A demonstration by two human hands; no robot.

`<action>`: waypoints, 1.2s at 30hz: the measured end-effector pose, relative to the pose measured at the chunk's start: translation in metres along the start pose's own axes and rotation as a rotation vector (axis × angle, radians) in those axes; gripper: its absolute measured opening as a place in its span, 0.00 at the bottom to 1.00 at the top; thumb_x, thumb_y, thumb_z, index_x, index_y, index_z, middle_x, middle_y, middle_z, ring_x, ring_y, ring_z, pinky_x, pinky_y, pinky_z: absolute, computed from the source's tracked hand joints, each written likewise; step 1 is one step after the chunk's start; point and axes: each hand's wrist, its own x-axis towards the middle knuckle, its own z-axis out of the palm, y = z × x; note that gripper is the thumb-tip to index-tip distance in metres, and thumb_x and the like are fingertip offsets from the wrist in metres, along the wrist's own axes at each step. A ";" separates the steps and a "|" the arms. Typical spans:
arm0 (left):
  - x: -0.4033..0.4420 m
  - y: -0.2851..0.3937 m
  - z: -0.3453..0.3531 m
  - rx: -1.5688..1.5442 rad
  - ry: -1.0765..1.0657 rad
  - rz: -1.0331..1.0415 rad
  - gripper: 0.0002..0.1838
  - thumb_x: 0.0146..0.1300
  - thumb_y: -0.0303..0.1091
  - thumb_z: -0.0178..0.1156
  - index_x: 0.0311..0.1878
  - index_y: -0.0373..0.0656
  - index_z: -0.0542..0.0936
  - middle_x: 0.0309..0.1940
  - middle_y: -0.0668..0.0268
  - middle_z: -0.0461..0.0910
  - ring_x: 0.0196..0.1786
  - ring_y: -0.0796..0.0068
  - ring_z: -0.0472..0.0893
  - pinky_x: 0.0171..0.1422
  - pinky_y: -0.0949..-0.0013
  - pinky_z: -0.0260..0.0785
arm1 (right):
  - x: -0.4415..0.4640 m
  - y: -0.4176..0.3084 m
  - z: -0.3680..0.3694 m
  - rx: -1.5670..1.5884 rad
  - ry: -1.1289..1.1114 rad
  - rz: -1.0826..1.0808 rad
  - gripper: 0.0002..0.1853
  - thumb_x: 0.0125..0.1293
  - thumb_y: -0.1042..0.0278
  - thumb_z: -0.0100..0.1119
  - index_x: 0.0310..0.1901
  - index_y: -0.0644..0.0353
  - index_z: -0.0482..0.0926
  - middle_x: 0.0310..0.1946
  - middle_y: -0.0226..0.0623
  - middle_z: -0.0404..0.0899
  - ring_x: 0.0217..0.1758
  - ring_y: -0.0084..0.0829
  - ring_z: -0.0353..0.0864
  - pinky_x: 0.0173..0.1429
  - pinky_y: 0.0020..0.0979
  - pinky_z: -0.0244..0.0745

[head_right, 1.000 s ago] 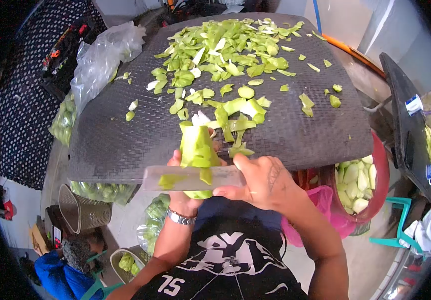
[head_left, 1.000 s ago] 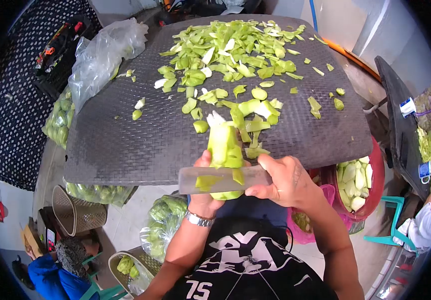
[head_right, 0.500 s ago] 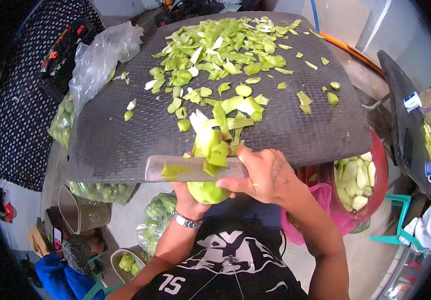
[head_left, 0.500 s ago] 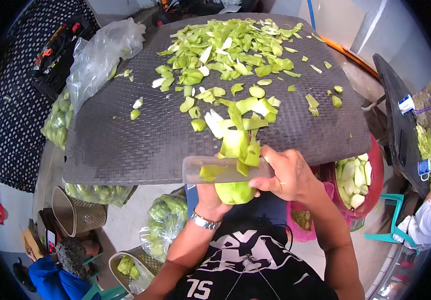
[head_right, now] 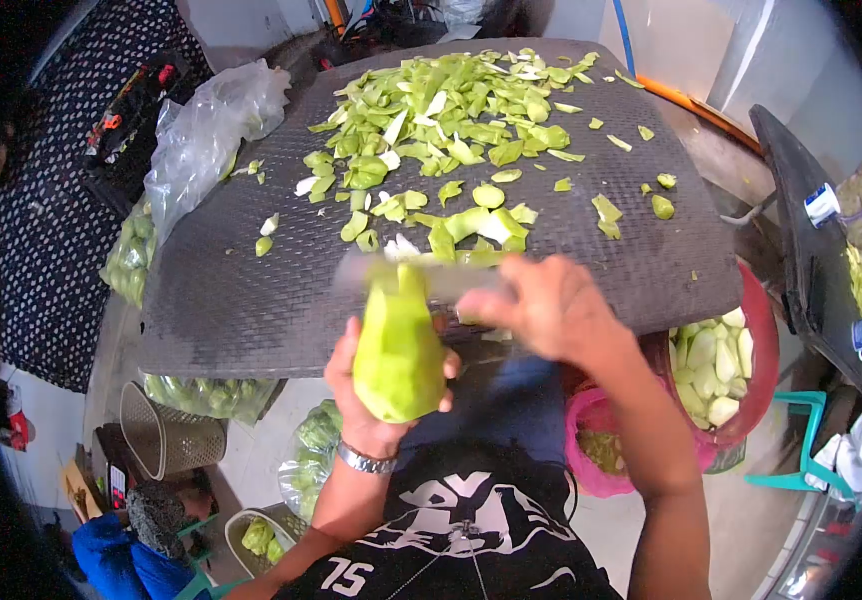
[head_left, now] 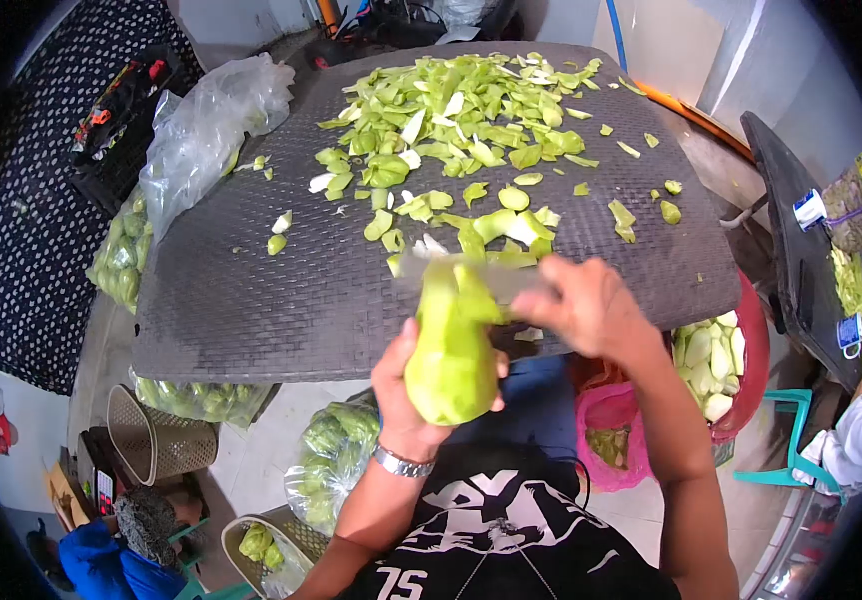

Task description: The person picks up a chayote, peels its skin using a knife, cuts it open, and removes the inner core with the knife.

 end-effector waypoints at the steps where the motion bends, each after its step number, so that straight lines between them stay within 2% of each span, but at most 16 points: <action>1: -0.004 0.004 0.008 -0.023 -0.025 0.023 0.39 0.77 0.62 0.50 0.74 0.36 0.69 0.57 0.47 0.80 0.49 0.40 0.85 0.40 0.39 0.87 | 0.008 0.019 -0.002 0.030 0.032 0.087 0.38 0.70 0.28 0.62 0.35 0.68 0.82 0.25 0.60 0.81 0.32 0.60 0.85 0.41 0.53 0.79; 4: -0.005 0.007 0.003 -0.016 0.031 0.017 0.39 0.77 0.64 0.50 0.74 0.36 0.69 0.58 0.48 0.79 0.49 0.40 0.85 0.39 0.39 0.87 | 0.023 0.039 -0.010 0.132 0.025 0.250 0.39 0.74 0.30 0.58 0.33 0.70 0.82 0.24 0.60 0.79 0.29 0.54 0.80 0.41 0.50 0.77; 5: -0.004 0.009 0.004 -0.007 0.058 0.012 0.38 0.79 0.64 0.49 0.72 0.38 0.72 0.56 0.49 0.81 0.50 0.44 0.85 0.44 0.40 0.86 | 0.025 0.039 -0.011 0.170 0.006 0.295 0.39 0.75 0.30 0.57 0.32 0.70 0.82 0.24 0.60 0.79 0.28 0.52 0.78 0.42 0.49 0.76; 8: 0.007 0.012 0.009 0.017 0.282 0.045 0.39 0.78 0.69 0.48 0.69 0.41 0.77 0.54 0.49 0.83 0.53 0.48 0.85 0.55 0.41 0.84 | 0.032 0.024 -0.028 0.224 -0.102 0.466 0.38 0.80 0.32 0.51 0.30 0.67 0.79 0.22 0.41 0.67 0.31 0.29 0.73 0.40 0.42 0.72; 9: 0.008 0.014 0.010 0.073 0.300 0.057 0.39 0.77 0.71 0.49 0.66 0.42 0.80 0.52 0.51 0.86 0.53 0.55 0.86 0.62 0.44 0.80 | 0.030 0.022 -0.026 0.226 -0.042 0.431 0.38 0.78 0.32 0.54 0.31 0.68 0.79 0.22 0.46 0.71 0.29 0.36 0.75 0.40 0.44 0.73; 11: 0.011 0.015 0.007 0.130 0.316 0.105 0.37 0.78 0.68 0.49 0.67 0.42 0.80 0.53 0.51 0.86 0.54 0.55 0.87 0.62 0.44 0.80 | 0.023 0.017 -0.016 0.228 0.075 0.348 0.38 0.75 0.32 0.59 0.32 0.71 0.80 0.22 0.57 0.77 0.27 0.51 0.78 0.41 0.49 0.75; 14: 0.013 0.010 0.019 0.113 0.395 0.221 0.33 0.78 0.62 0.51 0.66 0.41 0.80 0.54 0.51 0.86 0.54 0.54 0.88 0.62 0.45 0.81 | -0.016 -0.024 -0.003 0.186 0.044 0.067 0.36 0.73 0.31 0.61 0.37 0.69 0.81 0.23 0.57 0.80 0.31 0.56 0.86 0.43 0.50 0.77; 15: 0.015 0.008 0.024 0.089 0.429 0.262 0.32 0.78 0.60 0.52 0.66 0.41 0.80 0.54 0.51 0.86 0.54 0.53 0.88 0.62 0.45 0.81 | -0.028 -0.039 -0.003 0.172 -0.032 0.010 0.36 0.71 0.30 0.63 0.41 0.67 0.81 0.25 0.56 0.82 0.33 0.57 0.88 0.44 0.51 0.78; 16: 0.014 0.009 0.023 0.110 0.383 0.211 0.30 0.77 0.58 0.55 0.66 0.41 0.80 0.54 0.53 0.86 0.53 0.54 0.88 0.61 0.46 0.82 | -0.038 -0.052 -0.001 0.157 -0.110 -0.046 0.36 0.69 0.29 0.64 0.44 0.65 0.80 0.27 0.55 0.84 0.36 0.58 0.90 0.44 0.53 0.80; 18: 0.013 0.012 0.021 0.149 0.284 0.112 0.28 0.74 0.53 0.59 0.65 0.41 0.79 0.54 0.56 0.85 0.51 0.57 0.88 0.58 0.49 0.83 | -0.047 -0.056 0.024 0.023 0.109 -0.268 0.35 0.58 0.32 0.77 0.38 0.61 0.75 0.26 0.50 0.84 0.25 0.56 0.86 0.30 0.48 0.79; 19: 0.014 0.010 0.025 0.200 0.337 0.131 0.29 0.71 0.54 0.62 0.63 0.39 0.80 0.51 0.56 0.86 0.50 0.58 0.88 0.58 0.50 0.82 | -0.048 -0.056 0.031 -0.005 0.117 -0.286 0.39 0.55 0.27 0.76 0.41 0.61 0.75 0.26 0.49 0.85 0.26 0.55 0.87 0.31 0.48 0.80; 25: 0.020 0.004 0.024 0.116 0.335 0.116 0.27 0.70 0.53 0.62 0.57 0.37 0.82 0.45 0.57 0.87 0.48 0.58 0.88 0.56 0.55 0.82 | -0.050 -0.064 0.028 -0.093 0.079 -0.294 0.41 0.56 0.25 0.74 0.43 0.62 0.76 0.28 0.47 0.86 0.27 0.54 0.87 0.32 0.48 0.79; 31: 0.017 0.009 0.019 0.172 0.313 0.114 0.28 0.70 0.53 0.60 0.59 0.37 0.81 0.47 0.55 0.87 0.47 0.56 0.88 0.56 0.53 0.82 | -0.042 -0.051 0.027 -0.058 0.084 -0.351 0.39 0.56 0.25 0.73 0.37 0.61 0.75 0.23 0.46 0.83 0.26 0.52 0.86 0.30 0.48 0.78; 36: 0.009 0.022 0.026 0.173 0.314 0.187 0.31 0.70 0.53 0.60 0.64 0.37 0.79 0.51 0.53 0.86 0.47 0.52 0.88 0.57 0.50 0.82 | -0.033 -0.015 0.014 -0.039 0.102 -0.280 0.38 0.57 0.27 0.74 0.35 0.62 0.74 0.19 0.49 0.79 0.25 0.57 0.84 0.30 0.48 0.77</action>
